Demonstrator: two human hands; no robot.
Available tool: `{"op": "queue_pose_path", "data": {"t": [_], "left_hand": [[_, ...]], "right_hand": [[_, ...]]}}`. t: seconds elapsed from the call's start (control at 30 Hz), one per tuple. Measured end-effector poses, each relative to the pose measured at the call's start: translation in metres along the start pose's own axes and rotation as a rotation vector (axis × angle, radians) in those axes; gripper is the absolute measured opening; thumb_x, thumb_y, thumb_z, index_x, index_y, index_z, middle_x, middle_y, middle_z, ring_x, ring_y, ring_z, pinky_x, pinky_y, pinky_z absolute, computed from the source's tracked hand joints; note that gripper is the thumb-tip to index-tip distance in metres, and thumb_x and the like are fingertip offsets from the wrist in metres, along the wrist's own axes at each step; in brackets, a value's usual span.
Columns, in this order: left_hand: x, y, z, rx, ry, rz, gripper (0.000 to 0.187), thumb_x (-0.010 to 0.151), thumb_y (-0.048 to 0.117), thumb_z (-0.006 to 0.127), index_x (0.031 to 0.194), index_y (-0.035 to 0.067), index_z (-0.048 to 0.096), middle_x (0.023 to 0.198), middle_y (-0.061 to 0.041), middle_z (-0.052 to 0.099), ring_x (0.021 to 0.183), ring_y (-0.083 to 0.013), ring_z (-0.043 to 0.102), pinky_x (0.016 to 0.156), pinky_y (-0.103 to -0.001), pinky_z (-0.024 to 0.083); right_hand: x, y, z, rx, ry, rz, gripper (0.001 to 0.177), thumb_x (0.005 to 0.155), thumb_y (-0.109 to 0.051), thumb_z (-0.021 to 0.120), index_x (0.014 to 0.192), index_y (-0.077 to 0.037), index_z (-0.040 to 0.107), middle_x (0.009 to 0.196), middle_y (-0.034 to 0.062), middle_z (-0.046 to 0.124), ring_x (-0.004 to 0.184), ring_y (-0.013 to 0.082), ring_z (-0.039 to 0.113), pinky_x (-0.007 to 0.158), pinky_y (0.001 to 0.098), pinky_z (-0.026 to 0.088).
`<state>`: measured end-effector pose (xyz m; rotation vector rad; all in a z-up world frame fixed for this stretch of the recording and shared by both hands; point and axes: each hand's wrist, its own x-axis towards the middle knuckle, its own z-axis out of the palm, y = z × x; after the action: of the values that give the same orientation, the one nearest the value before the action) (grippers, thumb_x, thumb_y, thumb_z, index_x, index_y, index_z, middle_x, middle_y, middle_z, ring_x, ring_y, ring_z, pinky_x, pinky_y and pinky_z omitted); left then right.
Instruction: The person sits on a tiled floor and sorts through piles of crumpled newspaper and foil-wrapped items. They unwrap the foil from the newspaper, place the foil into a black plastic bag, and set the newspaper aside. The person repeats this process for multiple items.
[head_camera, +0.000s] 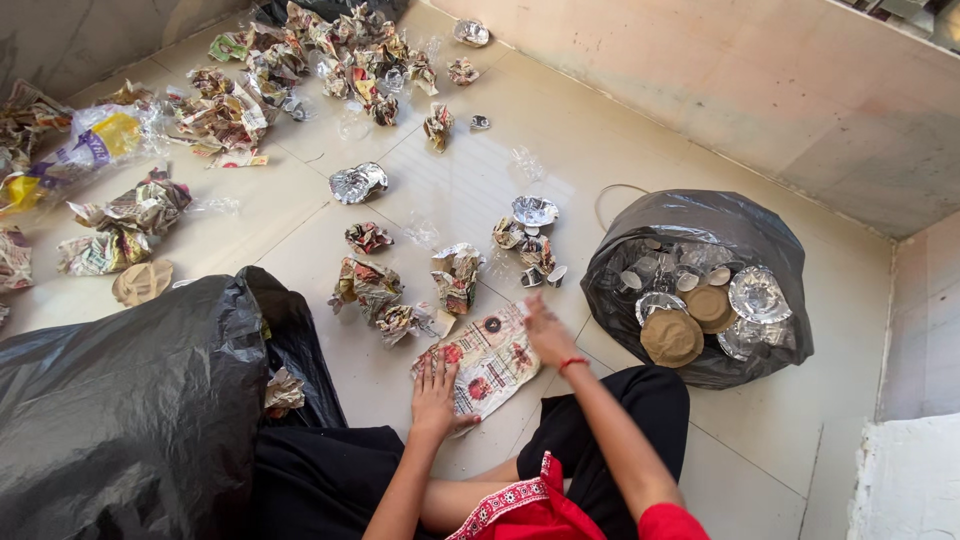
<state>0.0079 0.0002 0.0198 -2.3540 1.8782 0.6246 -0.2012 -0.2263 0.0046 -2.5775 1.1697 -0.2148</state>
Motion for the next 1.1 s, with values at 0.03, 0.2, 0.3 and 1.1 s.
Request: {"op": "queue_pose_path", "data": {"t": [0.03,0.2,0.3,1.1], "left_hand": [[0.0,0.001,0.0,0.003,0.0,0.008,0.135,0.064,0.079,0.078,0.163,0.015,0.012,0.171,-0.015,-0.009,0.158,-0.0364,-0.008,0.127,-0.047,0.004],[0.006,-0.001,0.001,0.014,-0.017,-0.001,0.137,0.063,0.078,0.08,0.163,0.015,0.011,0.172,-0.015,-0.007,0.159,-0.0372,-0.007,0.128,-0.047,0.003],[0.011,0.001,0.009,0.009,-0.003,-0.005,0.144,0.061,0.078,0.082,0.164,0.012,0.006,0.172,-0.016,-0.007,0.158,-0.0382,-0.007,0.128,-0.048,0.003],[0.008,0.001,-0.013,-0.03,-0.126,-0.054,0.149,0.057,0.079,0.084,0.164,0.032,-0.008,0.174,-0.003,-0.012,0.16,-0.0272,-0.009,0.129,-0.042,0.003]], "right_hand": [[0.004,0.013,-0.01,-0.148,-0.046,-0.034,0.062,0.113,-0.03,0.03,0.161,0.006,0.013,0.168,0.0369,0.01,0.149,0.0438,0.03,0.12,0.0464,0.029],[-0.036,-0.018,-0.019,0.067,0.08,0.011,0.083,0.107,-0.037,0.038,0.157,0.011,-0.008,0.163,0.0361,0.008,0.155,0.0428,0.011,0.126,0.0459,0.012],[-0.091,-0.079,-0.008,0.419,-0.277,-0.108,0.078,0.107,-0.036,0.036,0.159,0.007,-0.004,0.166,0.0314,0.007,0.155,0.0414,0.01,0.125,0.0438,0.014],[-0.057,0.019,0.012,0.27,-0.523,0.08,0.092,0.101,-0.066,0.008,0.158,0.002,-0.018,0.171,0.0211,-0.006,0.159,0.0303,-0.006,0.127,0.0369,0.004]]}}
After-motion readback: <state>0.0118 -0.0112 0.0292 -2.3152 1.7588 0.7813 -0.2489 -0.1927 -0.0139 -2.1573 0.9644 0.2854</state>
